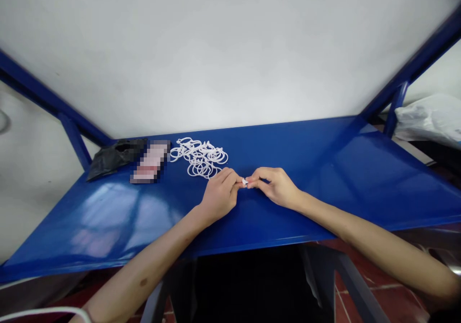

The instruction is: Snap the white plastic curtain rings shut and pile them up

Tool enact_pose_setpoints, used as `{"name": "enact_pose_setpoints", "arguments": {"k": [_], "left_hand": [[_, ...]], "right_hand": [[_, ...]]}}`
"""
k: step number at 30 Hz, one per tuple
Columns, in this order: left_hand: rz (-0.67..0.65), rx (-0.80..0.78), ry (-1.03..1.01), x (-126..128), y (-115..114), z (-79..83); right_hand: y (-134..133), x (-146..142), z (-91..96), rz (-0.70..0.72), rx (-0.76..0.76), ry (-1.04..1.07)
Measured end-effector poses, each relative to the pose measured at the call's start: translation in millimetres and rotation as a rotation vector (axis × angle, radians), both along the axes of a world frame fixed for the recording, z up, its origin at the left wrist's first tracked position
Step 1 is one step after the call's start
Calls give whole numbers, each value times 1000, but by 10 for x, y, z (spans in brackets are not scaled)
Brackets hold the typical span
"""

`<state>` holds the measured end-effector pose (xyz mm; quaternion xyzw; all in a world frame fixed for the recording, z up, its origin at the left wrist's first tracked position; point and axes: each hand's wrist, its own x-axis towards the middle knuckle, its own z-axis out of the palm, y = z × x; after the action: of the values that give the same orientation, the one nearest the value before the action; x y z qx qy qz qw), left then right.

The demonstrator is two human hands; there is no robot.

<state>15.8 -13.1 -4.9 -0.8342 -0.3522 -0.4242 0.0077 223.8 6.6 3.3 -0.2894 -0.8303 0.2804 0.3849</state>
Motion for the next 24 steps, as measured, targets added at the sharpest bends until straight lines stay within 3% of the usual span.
{"name": "enact_pose_setpoints", "arguments": {"k": [7,10,14,19,24], "left_hand": [[25,-6,158,-93,123,65],[220,2,236,-253,255,71],[460,-62,333,-488,399,27],[481,-101,349,-593,456,3],[482,-27,341,-558,444,55]], "right_hand": [[76,37,67,-86,147,-148],[226,171,102,-251,159,-243],[472,461,110,-522,35,-487],[612,669,132,-711,-107,-691],[573,687,188,-873,-3,-772]]}}
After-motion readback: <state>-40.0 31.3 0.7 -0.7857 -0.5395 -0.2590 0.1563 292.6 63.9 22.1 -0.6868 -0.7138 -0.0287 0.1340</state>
